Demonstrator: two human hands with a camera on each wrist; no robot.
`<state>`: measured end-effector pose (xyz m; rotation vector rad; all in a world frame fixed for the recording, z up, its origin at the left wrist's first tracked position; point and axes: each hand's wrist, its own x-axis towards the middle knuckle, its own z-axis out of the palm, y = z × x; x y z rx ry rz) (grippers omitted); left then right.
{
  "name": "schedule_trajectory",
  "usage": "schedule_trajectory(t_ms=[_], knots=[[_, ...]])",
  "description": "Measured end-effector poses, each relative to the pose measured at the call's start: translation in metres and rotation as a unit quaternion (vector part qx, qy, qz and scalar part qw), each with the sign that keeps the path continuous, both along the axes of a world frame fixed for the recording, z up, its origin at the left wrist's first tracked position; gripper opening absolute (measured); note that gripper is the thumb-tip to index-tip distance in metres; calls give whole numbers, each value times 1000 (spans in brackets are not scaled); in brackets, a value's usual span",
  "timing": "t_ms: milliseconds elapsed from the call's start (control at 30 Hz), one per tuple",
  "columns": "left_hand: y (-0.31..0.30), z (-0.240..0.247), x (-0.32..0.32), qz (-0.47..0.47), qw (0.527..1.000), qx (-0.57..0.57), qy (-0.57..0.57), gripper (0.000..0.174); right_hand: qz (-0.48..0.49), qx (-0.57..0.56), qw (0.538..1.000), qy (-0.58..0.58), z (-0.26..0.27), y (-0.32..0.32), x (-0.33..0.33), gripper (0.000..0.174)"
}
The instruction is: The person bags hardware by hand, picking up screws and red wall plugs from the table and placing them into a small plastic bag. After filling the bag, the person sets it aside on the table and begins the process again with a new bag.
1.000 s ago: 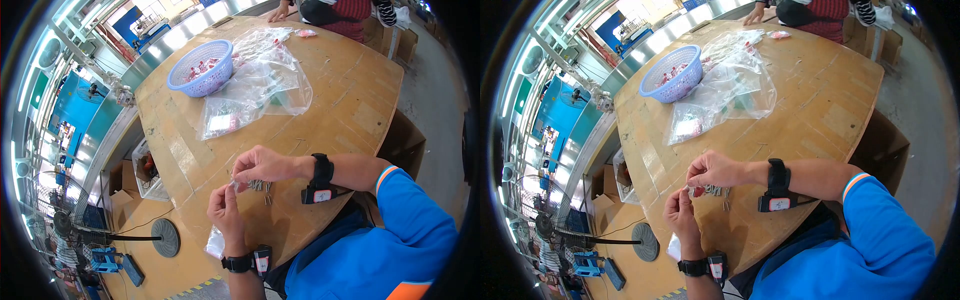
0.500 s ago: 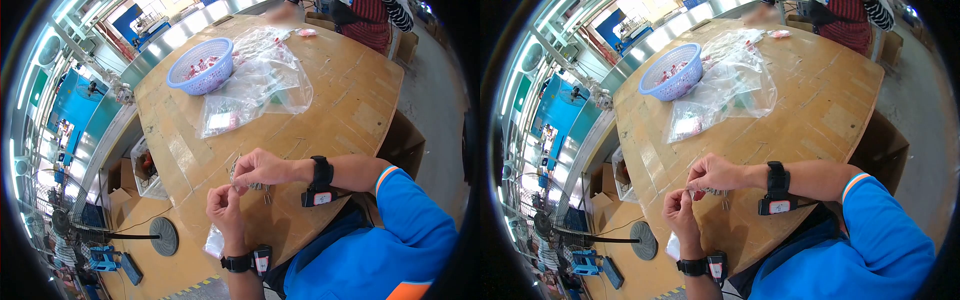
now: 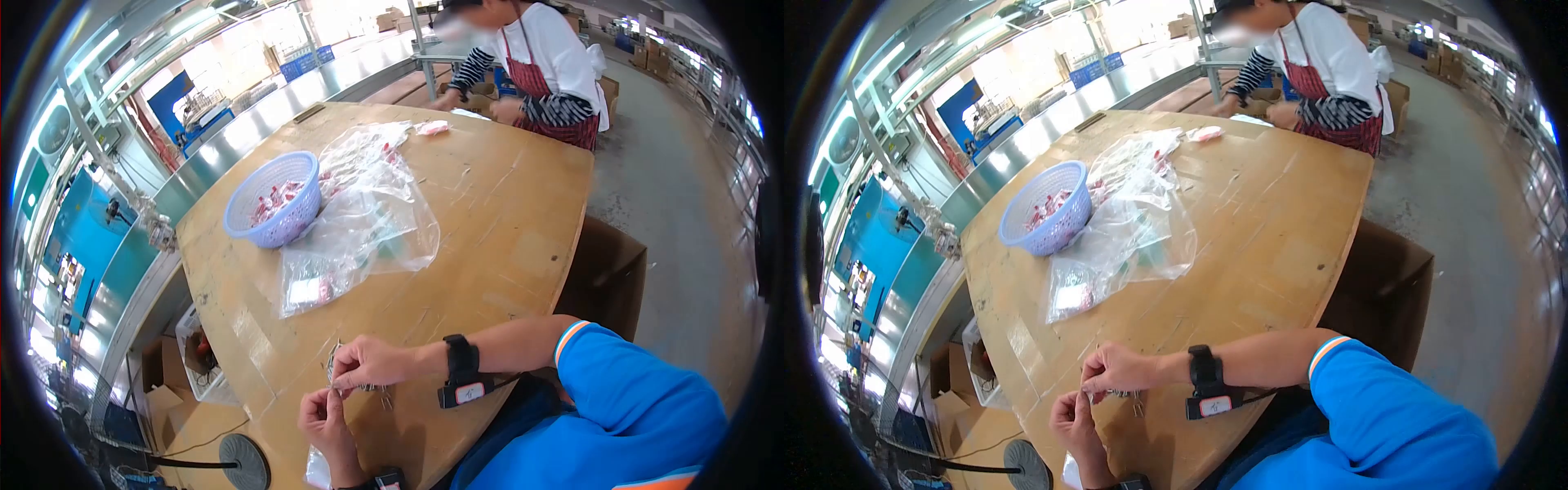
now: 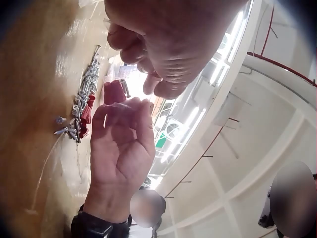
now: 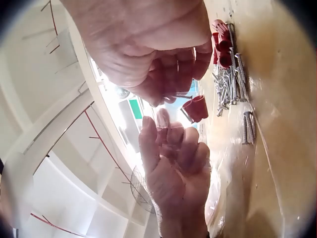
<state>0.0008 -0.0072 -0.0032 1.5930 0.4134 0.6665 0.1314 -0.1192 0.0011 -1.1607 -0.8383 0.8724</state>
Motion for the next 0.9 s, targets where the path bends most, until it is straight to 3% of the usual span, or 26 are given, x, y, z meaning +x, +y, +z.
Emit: schedule_trajectory(t_ms=[167,267,400,500,767,900], knots=[[-1,1,0,-4,999,6,-37,12,3,4,1000,19,3,0,-6,12],[1,1,-1,14,999,46,4,11,-7,-47,998,-37,12,-3,-4,15],[5,4,-4,27,999,-22,27,7,-23,-68,997,-30,15,-5,8,16],[5,5,-4,23,998,-50,5,10,-11,-55,996,67,22,-6,4,14],[2,13,-3,10,991,-136,-2,14,0,-37,995,89,18,-8,7,17],[-5,13,0,-13,999,-52,-6,15,22,-41,998,53,13,-5,3,17]])
